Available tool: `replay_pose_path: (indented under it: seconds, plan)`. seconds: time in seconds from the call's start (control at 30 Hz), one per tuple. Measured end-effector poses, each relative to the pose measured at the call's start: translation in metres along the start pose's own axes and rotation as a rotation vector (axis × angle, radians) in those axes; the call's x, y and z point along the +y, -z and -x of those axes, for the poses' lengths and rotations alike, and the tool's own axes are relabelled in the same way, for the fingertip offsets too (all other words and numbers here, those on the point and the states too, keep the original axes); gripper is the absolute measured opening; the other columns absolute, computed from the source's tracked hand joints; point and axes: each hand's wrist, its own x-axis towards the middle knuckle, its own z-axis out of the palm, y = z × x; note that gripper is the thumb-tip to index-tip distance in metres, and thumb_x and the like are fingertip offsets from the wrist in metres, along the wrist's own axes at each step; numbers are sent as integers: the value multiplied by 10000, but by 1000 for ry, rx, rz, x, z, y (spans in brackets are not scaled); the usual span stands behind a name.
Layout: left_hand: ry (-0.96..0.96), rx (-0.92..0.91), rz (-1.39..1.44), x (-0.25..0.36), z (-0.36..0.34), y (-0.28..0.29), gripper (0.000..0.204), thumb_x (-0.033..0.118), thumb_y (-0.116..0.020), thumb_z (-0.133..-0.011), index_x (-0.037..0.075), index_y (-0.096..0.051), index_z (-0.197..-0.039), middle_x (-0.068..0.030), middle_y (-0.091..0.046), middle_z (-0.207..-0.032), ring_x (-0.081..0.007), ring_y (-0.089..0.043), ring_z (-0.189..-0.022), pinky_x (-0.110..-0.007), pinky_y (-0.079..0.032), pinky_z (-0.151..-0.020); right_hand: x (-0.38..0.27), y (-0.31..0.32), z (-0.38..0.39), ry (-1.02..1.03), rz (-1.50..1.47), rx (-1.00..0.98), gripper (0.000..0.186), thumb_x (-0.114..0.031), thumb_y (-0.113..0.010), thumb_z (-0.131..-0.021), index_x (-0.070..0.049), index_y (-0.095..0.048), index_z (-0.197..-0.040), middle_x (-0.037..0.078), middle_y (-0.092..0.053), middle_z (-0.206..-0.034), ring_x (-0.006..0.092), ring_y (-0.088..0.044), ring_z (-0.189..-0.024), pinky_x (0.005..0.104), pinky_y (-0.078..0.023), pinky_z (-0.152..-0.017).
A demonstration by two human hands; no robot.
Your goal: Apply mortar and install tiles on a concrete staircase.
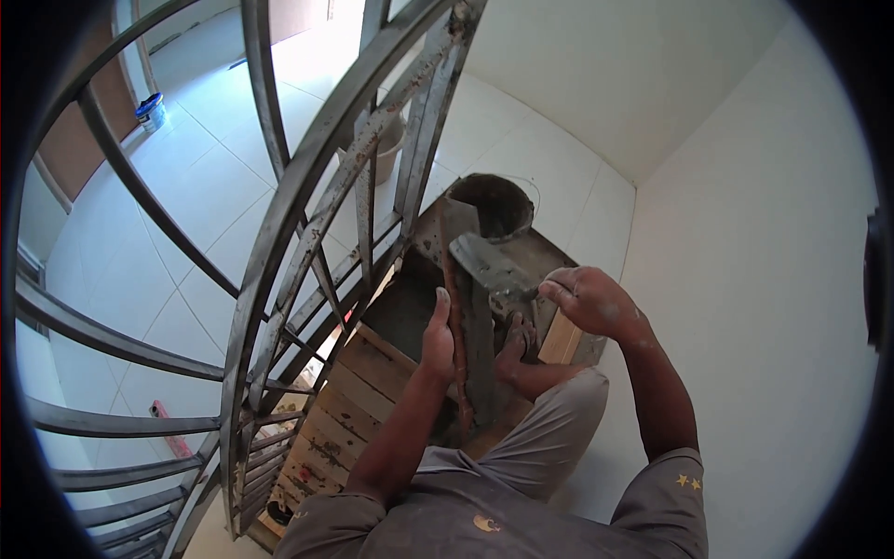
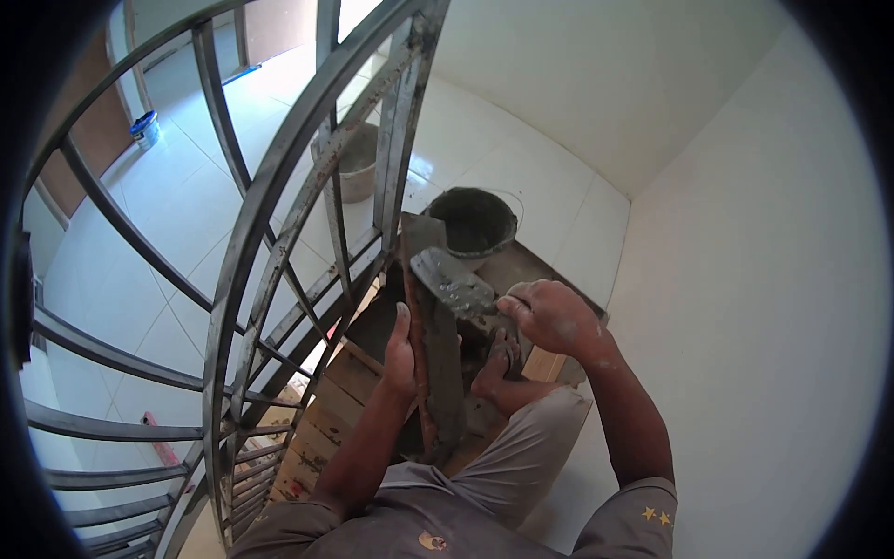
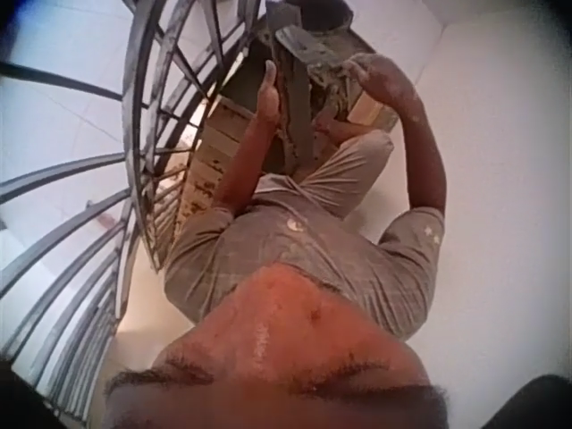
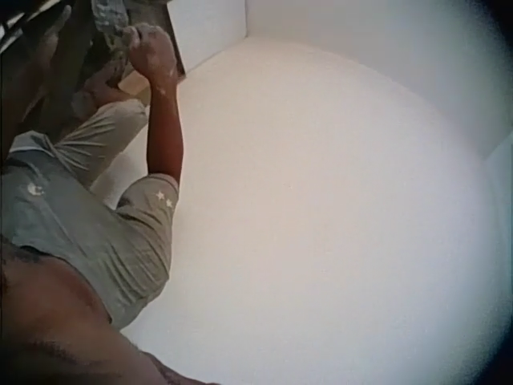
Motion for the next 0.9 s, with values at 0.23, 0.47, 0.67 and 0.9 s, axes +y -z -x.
replay_pose_path:
  seconds: [0.23,0.47,0.67,0.9]
  plan:
    - [-157,38,155,7,0,-5,650,606,-398,-1011,57,-529,-1332,-113,-640,-1176,-259,-646,-1034,-413,-536,-916,-19,-27,59,-59,133,-202,292,-285,-569,-967,-29,-706,-994,235,-676,-876,432,-644,-834,500,-503,-745]
    - [-330,65,73,16,-9,17,661,620,-385,-1004,74,-509,-1356,-131,-638,-1170,-286,-646,-1022,-447,-546,-893,-14,-57,136,-81,130,-232,296,-332,-590,-945,-61,-707,-920,192,-687,-832,407,-656,-816,492,-511,-721]
    - [-349,70,182,27,8,2,660,610,-374,-1009,66,-496,-1362,-162,-635,-1170,-318,-647,-1010,-493,-561,-851,-14,-46,147,20,76,-172,271,-320,-596,-943,-74,-710,-934,171,-689,-844,388,-654,-823,465,-508,-725]
    - [-341,35,75,15,21,17,568,483,-344,-1058,37,-491,-1376,-171,-613,-1261,-315,-633,-1080,-472,-512,-959,-31,-58,108,6,59,67,308,-347,-587,-951,-65,-688,-1023,156,-698,-967,365,-665,-915,450,-520,-763]
